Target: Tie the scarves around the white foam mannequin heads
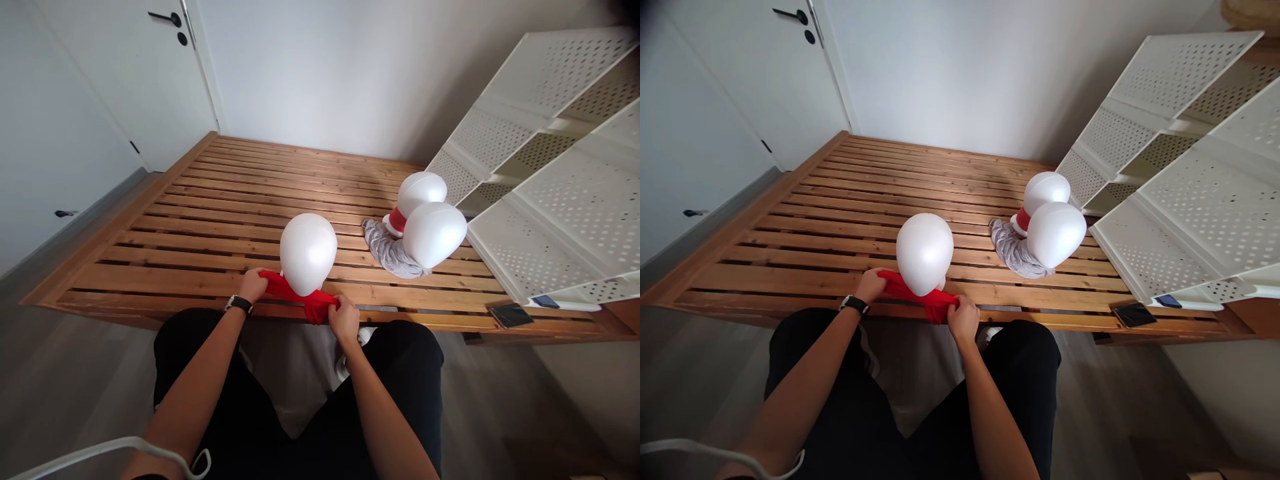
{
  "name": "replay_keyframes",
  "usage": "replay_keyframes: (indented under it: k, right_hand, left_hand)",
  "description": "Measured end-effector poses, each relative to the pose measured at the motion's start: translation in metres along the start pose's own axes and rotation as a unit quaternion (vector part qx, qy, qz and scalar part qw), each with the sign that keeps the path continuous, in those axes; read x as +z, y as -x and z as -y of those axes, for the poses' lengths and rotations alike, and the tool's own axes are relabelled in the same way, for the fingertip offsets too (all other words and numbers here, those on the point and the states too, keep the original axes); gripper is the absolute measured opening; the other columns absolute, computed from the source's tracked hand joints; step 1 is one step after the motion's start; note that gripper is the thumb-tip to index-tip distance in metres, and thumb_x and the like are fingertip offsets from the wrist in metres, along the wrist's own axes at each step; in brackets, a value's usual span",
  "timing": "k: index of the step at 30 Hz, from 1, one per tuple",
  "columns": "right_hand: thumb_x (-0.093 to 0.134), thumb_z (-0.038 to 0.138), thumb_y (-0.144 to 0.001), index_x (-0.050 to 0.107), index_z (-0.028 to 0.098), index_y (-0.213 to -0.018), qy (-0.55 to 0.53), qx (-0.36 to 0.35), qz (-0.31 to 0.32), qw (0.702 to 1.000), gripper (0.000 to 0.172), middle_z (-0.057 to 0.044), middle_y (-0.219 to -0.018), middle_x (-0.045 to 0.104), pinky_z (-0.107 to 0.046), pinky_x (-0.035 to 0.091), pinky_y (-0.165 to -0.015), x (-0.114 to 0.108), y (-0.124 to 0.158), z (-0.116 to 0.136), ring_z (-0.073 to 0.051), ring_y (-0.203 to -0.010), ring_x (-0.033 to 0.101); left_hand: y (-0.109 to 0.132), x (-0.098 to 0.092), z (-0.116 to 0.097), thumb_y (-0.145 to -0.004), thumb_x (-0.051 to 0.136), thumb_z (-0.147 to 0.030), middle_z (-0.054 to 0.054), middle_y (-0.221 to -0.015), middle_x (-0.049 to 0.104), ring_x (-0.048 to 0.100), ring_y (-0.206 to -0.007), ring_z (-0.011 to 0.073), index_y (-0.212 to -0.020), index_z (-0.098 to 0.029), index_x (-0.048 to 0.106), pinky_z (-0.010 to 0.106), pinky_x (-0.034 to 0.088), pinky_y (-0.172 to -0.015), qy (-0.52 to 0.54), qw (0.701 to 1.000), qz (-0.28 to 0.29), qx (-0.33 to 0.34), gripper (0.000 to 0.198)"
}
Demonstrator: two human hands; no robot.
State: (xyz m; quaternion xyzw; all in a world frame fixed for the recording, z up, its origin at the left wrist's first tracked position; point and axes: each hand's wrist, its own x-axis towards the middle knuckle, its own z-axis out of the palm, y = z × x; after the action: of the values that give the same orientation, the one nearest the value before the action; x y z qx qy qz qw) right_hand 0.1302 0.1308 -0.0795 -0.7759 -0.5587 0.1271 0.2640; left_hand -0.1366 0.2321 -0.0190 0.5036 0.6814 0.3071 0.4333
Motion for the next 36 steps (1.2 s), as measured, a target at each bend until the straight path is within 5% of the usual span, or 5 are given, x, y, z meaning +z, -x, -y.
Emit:
replay_keyframes:
  k: [7, 14, 22, 29, 36]
  right_hand:
    - [0.053, 0.022, -0.089, 0.072, 0.019, -0.099, 0.005, 0.003, 0.013, 1.0, 0.022, -0.007, -0.097, 0.076, -0.029, 0.042, -0.082, -0.001, -0.003, 0.002, -0.021, -0.093, 0.068]
    - [0.052, 0.02, -0.09, 0.072, 0.021, -0.103, -0.005, 0.022, 0.024, 0.999, 0.024, -0.006, -0.099, 0.076, -0.029, 0.044, -0.081, 0.0, -0.005, -0.002, -0.021, -0.089, 0.069]
    - [0.064, 0.043, -0.093, 0.063, 0.015, -0.127, 0.046, -0.056, 0.017, 0.997, 0.045, -0.013, -0.114, 0.071, -0.039, 0.046, -0.093, -0.022, -0.011, 0.003, -0.029, -0.106, 0.065]
    - [0.055, 0.057, -0.097, 0.041, 0.017, -0.15, -0.053, -0.206, -0.116, 0.97, 0.067, -0.019, -0.138, 0.052, -0.048, 0.043, -0.109, -0.108, -0.035, 0.124, -0.033, -0.13, 0.048]
    - [0.075, 0.07, -0.076, 0.027, 0.02, -0.159, -0.054, -0.179, -0.049, 0.981, 0.108, -0.026, -0.153, 0.024, -0.073, 0.034, -0.106, -0.092, -0.045, 0.216, -0.051, -0.143, 0.024]
  left_hand:
    - [-0.003, -0.001, 0.008, -0.07, 0.061, -0.025, 0.004, -0.062, 0.062, 0.064, -0.069, 0.0211, -0.072, -0.019, 0.063, 0.032, 0.052, -0.072, 0.128, 0.989, 0.017, -0.065, 0.007]
    - [0.004, -0.051, 0.003, -0.095, 0.048, -0.045, 0.021, -0.097, 0.074, 0.068, -0.103, 0.0385, -0.11, -0.016, 0.074, 0.045, 0.047, -0.089, -0.4, 0.901, -0.149, 0.08, 0.041]
    - [0.019, -0.052, -0.001, -0.082, 0.058, -0.022, 0.013, -0.101, 0.078, 0.071, -0.097, 0.0289, -0.109, -0.023, 0.076, 0.033, 0.05, -0.084, -0.406, 0.908, 0.036, 0.096, 0.032]
    - [0.093, -0.029, 0.007, -0.087, 0.054, -0.027, 0.015, -0.098, 0.078, 0.074, -0.094, 0.0307, -0.094, -0.022, 0.073, 0.035, 0.049, -0.082, -0.346, 0.925, 0.109, 0.11, 0.021]
    - [0.174, 0.043, 0.007, -0.091, 0.052, -0.048, 0.028, -0.096, 0.074, 0.073, -0.091, 0.0411, -0.098, -0.014, 0.075, 0.048, 0.052, -0.078, -0.374, 0.909, 0.149, 0.108, 0.041]
